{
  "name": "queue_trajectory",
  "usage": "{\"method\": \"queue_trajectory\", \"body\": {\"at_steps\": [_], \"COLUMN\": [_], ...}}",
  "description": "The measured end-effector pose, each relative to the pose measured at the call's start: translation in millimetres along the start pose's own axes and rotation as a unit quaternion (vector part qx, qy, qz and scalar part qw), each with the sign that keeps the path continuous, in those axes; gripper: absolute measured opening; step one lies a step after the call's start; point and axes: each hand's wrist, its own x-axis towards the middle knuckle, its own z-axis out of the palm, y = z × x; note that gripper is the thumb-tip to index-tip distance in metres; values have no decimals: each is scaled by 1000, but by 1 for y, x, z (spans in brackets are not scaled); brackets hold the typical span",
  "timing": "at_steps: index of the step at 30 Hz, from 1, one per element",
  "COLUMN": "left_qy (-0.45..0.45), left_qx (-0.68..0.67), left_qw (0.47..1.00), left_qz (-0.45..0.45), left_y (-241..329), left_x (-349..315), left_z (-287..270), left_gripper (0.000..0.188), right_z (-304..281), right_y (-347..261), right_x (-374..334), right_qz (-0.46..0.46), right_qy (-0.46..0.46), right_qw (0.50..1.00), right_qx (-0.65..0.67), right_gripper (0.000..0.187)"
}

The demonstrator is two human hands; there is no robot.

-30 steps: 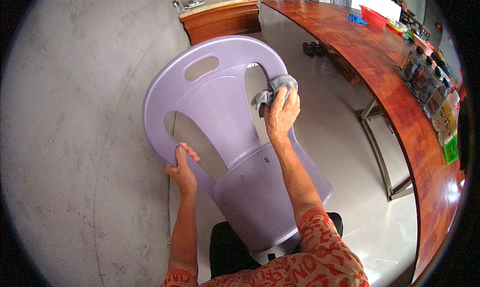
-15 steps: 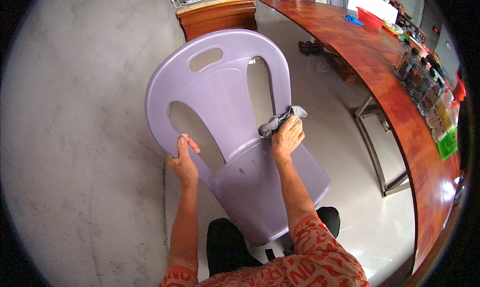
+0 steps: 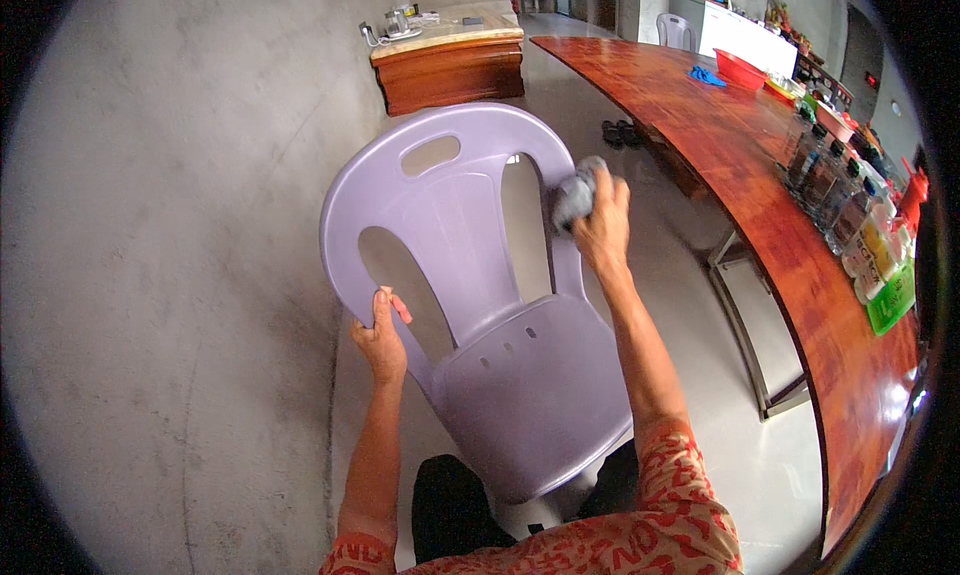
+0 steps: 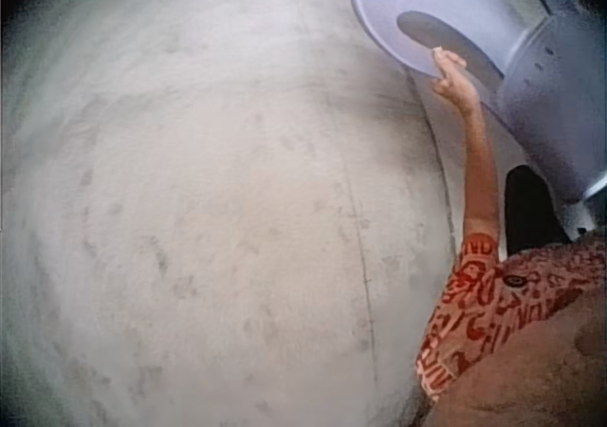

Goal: The person wipes a purple plastic chair with a grey cloth. They clean the seat, backrest, and legs, turning the chair upside down to reach the underside. The person then places the chair back on the floor.

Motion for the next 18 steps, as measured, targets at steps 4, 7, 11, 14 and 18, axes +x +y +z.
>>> {"method": "queue_trajectory", "body": {"at_steps": [4, 7, 11, 14, 18], "left_qy": [10, 8, 5, 13, 12], "left_qx": [20, -6, -32, -37, -51], "left_qw": [999, 1000, 999, 999, 998], "left_qz": [-30, -28, -28, -36, -23], "left_y": [10, 0, -9, -10, -5], "left_x": [-3, 0, 1, 1, 0], "left_z": [5, 2, 0, -5, 0], "left_gripper": [26, 26, 24, 22, 21], "right_z": [32, 71, 75, 64, 52], "right_y": [-83, -133, -172, -170, -114], "right_x": [65, 73, 60, 72, 98], "right_qz": [-143, -211, -355, -345, -242], "right_qy": [48, 35, -67, -133, -75], "right_qw": [989, 976, 925, 929, 966], "right_qx": [-2, 48, 116, 12, -55], "right_gripper": [64, 62, 58, 54, 42]}}
